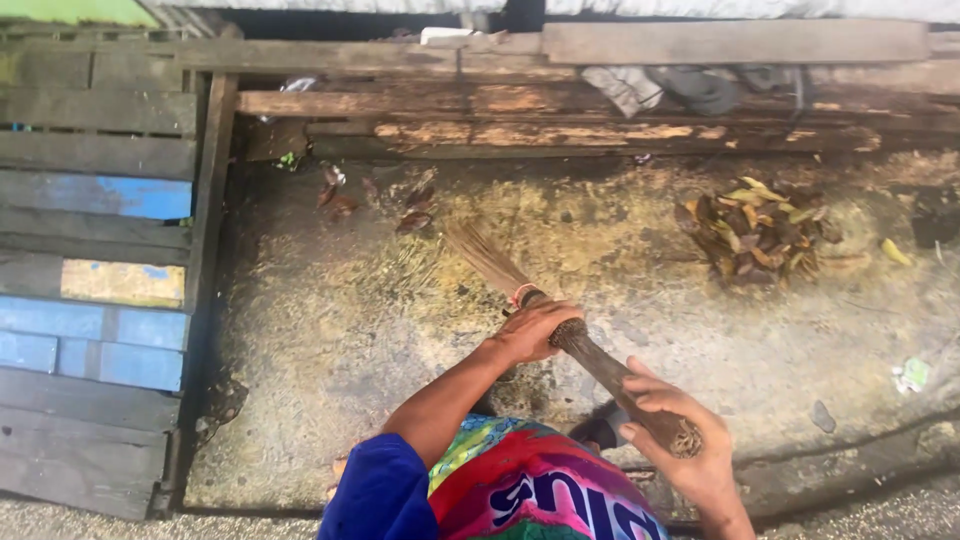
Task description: Sweeping leaves and debris into a pile using a broom on an outdoor concrete surface.
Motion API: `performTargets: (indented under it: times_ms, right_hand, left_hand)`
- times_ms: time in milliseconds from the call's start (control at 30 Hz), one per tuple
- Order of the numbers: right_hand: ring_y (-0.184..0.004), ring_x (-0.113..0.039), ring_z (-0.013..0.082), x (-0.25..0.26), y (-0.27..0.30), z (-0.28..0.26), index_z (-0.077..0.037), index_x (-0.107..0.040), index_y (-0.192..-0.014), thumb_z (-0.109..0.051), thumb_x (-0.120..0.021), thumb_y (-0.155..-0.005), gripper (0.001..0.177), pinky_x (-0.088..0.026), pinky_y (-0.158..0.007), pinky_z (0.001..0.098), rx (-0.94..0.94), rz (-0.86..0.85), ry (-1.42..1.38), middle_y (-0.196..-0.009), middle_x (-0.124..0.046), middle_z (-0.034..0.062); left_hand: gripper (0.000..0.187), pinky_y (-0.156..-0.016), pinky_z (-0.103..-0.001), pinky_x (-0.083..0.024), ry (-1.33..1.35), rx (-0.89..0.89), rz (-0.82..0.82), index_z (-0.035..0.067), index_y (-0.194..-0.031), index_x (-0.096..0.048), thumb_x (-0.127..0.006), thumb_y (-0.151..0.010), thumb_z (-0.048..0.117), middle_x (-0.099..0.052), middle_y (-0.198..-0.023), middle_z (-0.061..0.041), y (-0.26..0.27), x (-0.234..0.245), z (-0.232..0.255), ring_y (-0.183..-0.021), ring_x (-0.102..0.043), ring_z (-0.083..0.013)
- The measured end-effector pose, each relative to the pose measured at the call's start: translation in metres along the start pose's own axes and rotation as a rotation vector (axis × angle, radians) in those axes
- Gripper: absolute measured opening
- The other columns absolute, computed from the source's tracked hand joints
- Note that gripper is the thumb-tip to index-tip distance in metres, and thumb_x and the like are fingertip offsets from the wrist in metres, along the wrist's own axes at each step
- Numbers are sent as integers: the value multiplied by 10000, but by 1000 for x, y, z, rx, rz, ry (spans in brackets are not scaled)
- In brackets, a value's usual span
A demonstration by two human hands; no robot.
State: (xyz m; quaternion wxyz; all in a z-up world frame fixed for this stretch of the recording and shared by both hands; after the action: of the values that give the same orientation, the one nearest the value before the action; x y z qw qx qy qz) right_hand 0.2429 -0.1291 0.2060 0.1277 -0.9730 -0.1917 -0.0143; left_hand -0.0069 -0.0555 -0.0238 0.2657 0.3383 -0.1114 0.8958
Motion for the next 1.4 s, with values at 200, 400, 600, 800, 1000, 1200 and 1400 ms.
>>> performTargets:
  times_ms: [200,400,600,800,1000,1200,1400]
  right_hand:
    - [-1343,-636,417,-73,0,-5,-40,-654,-1085,41,-776,-782,336,-478,-1245,524,-66,64,200,-1250,-713,199]
    - [-1377,-620,434,-104,7,-49,-33,-644,-1065,22,-790,-749,352,-474,-1269,536,-78,118,274,-1258,-707,207]
    - [-1344,-629,446,-142,-10,-36,-78,-661,-1144,-63,-820,-768,408,-465,-1225,648,11,-64,202,-1299,-696,208]
    - [-1355,-632,406,-184,-14,-25,-62,-669,-1121,10,-778,-807,340,-487,-1224,536,-17,-56,107,-1275,-712,177]
    - [-1364,-630,371,-203,39,-32,-56,-693,-1090,29,-790,-766,349,-494,-1216,462,-107,96,224,-1284,-719,190]
    - [-1337,-643,419,-236,78,-66,-51,-650,-1165,-98,-835,-739,467,-487,-1243,555,51,60,330,-1321,-684,203]
    - [-1320,-669,393,-293,72,-104,-46,-667,-1076,-86,-826,-756,359,-544,-1185,467,45,68,283,-1252,-726,174]
  left_hand:
    - [616,-1062,-405,-458,170,-76,-29,190,-1289,-591,-705,-715,0,-668,-1342,-71,11,3,-5,-1241,-626,-290]
    - [530,-1002,-399,-456,167,-254,14,185,-1208,-603,-770,-719,68,-695,-1195,-52,20,43,15,-1115,-641,-292]
    - [537,-1065,-502,-488,123,-164,117,122,-1203,-630,-772,-700,-1,-698,-1234,-106,87,119,3,-1184,-655,-320]
    - [794,-1152,-489,-394,89,44,41,175,-1423,-524,-871,-721,42,-589,-1478,-139,144,94,-37,-1357,-562,-346]
    - [576,-1137,-491,-474,173,19,-143,197,-1307,-585,-768,-824,-58,-658,-1358,-69,144,77,10,-1305,-602,-296]
    - [740,-1183,-439,-346,25,-280,8,137,-1444,-513,-775,-752,114,-549,-1524,-133,173,38,-20,-1427,-519,-304]
    - [616,-1018,-439,-485,-26,-176,82,166,-1382,-567,-800,-816,92,-616,-1433,-56,248,121,0,-1294,-539,-281]
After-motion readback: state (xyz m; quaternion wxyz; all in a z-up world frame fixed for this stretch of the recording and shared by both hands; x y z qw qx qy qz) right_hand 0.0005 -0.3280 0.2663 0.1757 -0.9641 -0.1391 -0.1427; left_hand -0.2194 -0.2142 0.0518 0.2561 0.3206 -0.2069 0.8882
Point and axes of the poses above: each hand's wrist, its own y-axis away from the middle knuckle, its own x-axis out of the back of the hand, z = x × y, the point moved 1 cm from there along -y, towards the middle knuckle
